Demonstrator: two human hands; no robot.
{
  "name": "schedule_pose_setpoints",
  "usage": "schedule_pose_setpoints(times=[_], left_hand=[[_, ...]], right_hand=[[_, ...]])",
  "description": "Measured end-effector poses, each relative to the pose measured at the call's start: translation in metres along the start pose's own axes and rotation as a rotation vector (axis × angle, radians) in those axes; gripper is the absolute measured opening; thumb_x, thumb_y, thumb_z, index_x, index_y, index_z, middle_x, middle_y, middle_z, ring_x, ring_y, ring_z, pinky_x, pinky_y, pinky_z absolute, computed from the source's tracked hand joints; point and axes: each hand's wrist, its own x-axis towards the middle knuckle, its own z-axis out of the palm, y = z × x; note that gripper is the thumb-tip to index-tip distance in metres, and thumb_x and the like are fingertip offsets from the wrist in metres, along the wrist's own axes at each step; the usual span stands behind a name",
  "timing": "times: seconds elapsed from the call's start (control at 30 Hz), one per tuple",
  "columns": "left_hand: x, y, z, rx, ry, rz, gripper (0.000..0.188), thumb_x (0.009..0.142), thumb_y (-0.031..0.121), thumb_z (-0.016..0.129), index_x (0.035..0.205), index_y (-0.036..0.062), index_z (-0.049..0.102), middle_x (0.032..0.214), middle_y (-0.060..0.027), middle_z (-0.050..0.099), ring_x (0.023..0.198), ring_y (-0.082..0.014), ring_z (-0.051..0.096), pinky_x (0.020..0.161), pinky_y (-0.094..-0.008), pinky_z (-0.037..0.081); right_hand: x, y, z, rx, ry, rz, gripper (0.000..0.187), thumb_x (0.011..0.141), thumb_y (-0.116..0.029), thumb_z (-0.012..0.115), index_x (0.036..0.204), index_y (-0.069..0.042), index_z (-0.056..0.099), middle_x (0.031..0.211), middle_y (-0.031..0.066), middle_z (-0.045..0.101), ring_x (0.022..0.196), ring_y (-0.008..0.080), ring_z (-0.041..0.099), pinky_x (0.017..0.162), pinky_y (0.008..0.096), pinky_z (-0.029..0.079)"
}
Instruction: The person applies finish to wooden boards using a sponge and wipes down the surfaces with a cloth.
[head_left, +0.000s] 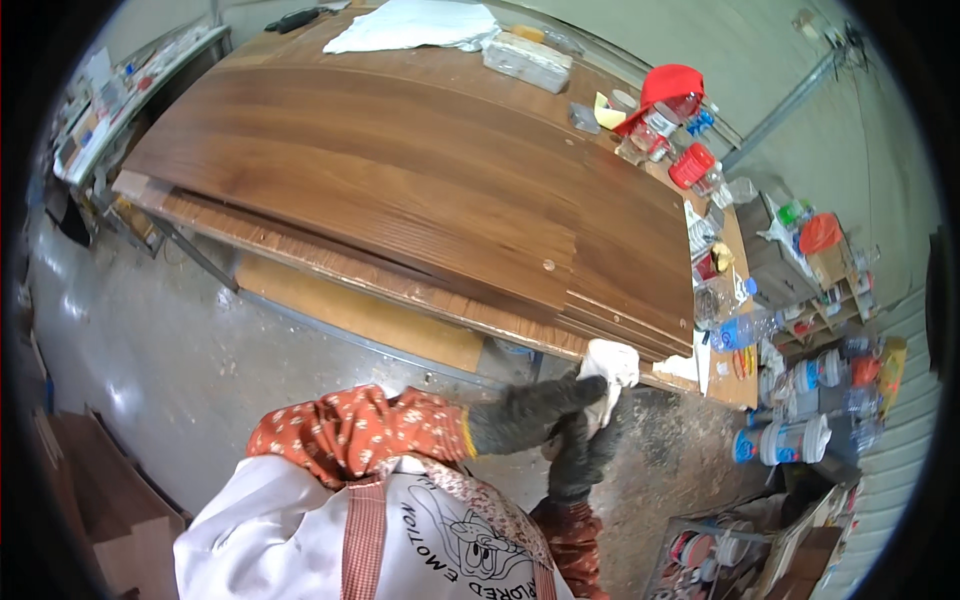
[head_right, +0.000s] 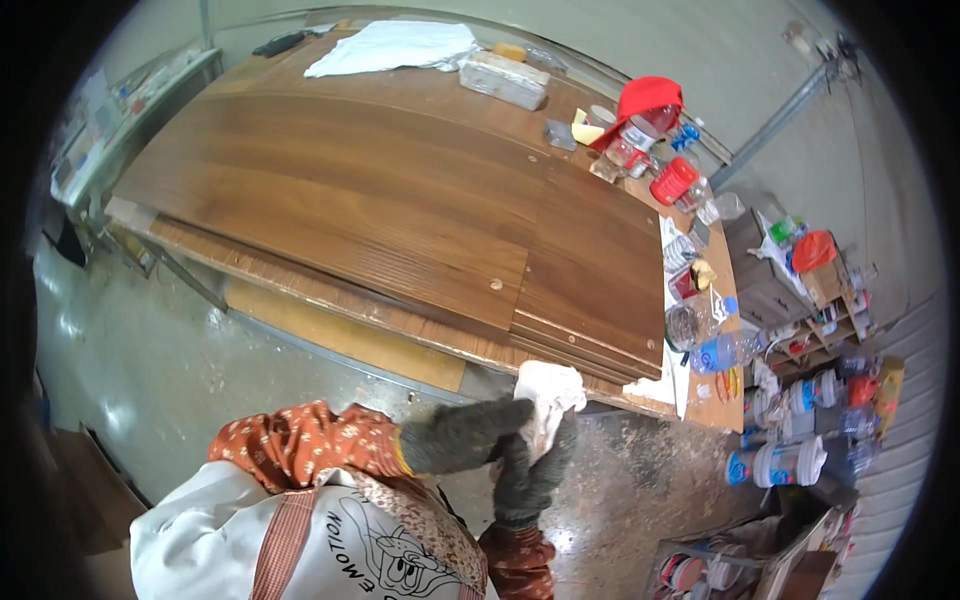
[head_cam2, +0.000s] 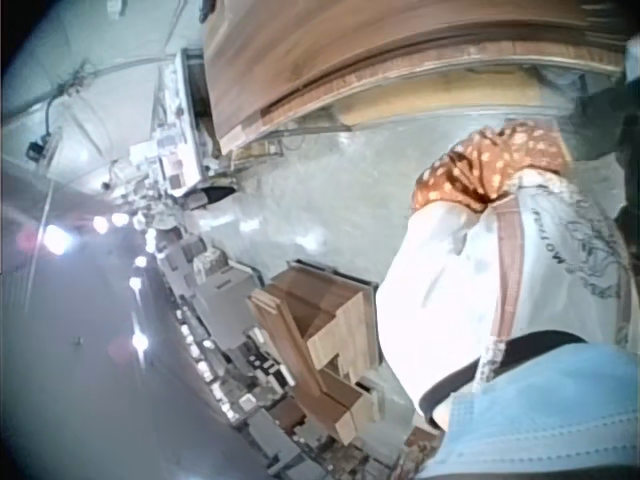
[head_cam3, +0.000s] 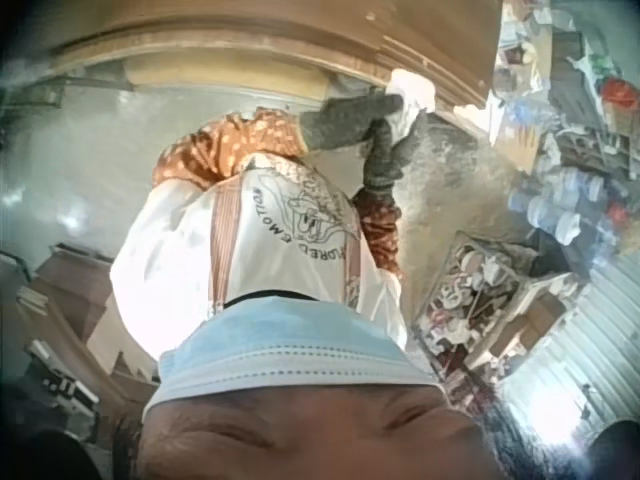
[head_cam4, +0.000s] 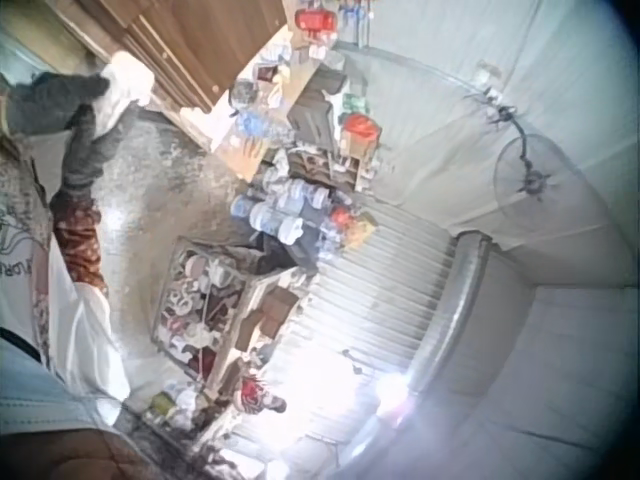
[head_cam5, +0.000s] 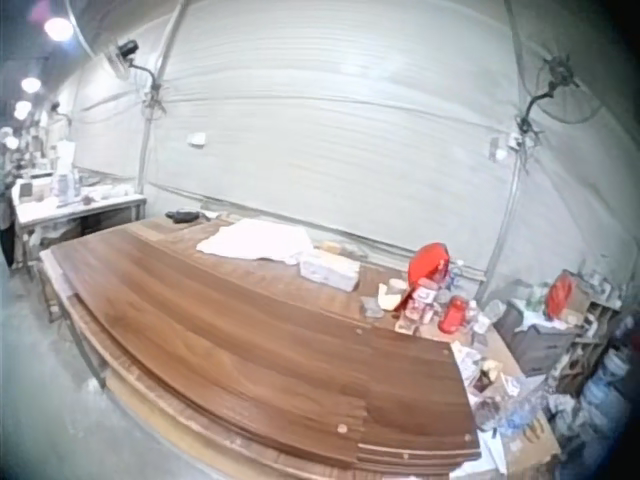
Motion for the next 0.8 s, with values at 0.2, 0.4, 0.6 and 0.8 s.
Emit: schedule_pose_setpoints(times=[0.2, 0.4, 0.6, 0.8], left_hand=[[-0.095, 0.033, -0.055, 1.168, 0.394, 0.976, 0.046, 0.085, 0.02, 0.065, 0.126, 0.0052, 0.051, 0.126, -0.0159, 0.053, 0.122, -0.0259, 0.047, 0.103, -0.0399, 0.037], [-0.135, 0.086, -0.111, 2.184, 1.161, 0.817, 0.046, 0.077, 0.03, 0.065, 0.117, 0.009, 0.055, 0.119, -0.0139, 0.055, 0.105, -0.0357, 0.051, 0.093, -0.0458, 0.037], [-0.15, 0.073, -0.141, 2.361, 1.224, 0.75, 0.068, 0.073, 0.018, 0.063, 0.135, 0.0044, 0.04, 0.138, -0.0157, 0.041, 0.128, -0.0355, 0.037, 0.112, -0.0462, 0.022], [-0.151, 0.076, -0.144, 2.368, 1.109, 0.643, 0.076, 0.069, 0.015, 0.066, 0.139, 0.0097, 0.038, 0.143, -0.0141, 0.036, 0.131, -0.0375, 0.033, 0.111, -0.0499, 0.022]], right_hand=[[0.057, -0.032, 0.012, 0.044, 0.061, -0.257, 0.06, 0.092, -0.04, 0.054, 0.133, 0.001, 0.037, 0.128, 0.0164, 0.048, 0.118, 0.0274, 0.047, 0.097, 0.0427, 0.04], [0.084, -0.058, 0.148, -0.574, -0.167, -0.679, 0.048, 0.08, -0.02, 0.054, 0.127, -0.011, 0.048, 0.126, 0.0111, 0.05, 0.114, 0.0286, 0.049, 0.096, 0.0458, 0.039], [0.09, -0.031, 0.153, -0.795, -0.196, -0.702, 0.053, 0.081, -0.025, 0.049, 0.132, -0.01, 0.044, 0.132, 0.0127, 0.047, 0.115, 0.0278, 0.047, 0.103, 0.0445, 0.033], [0.097, -0.002, 0.07, -0.607, 0.211, -0.379, 0.033, 0.084, -0.011, 0.051, 0.115, 0.0, 0.054, 0.109, 0.0172, 0.058, 0.102, 0.0317, 0.055, 0.091, 0.0448, 0.042]])
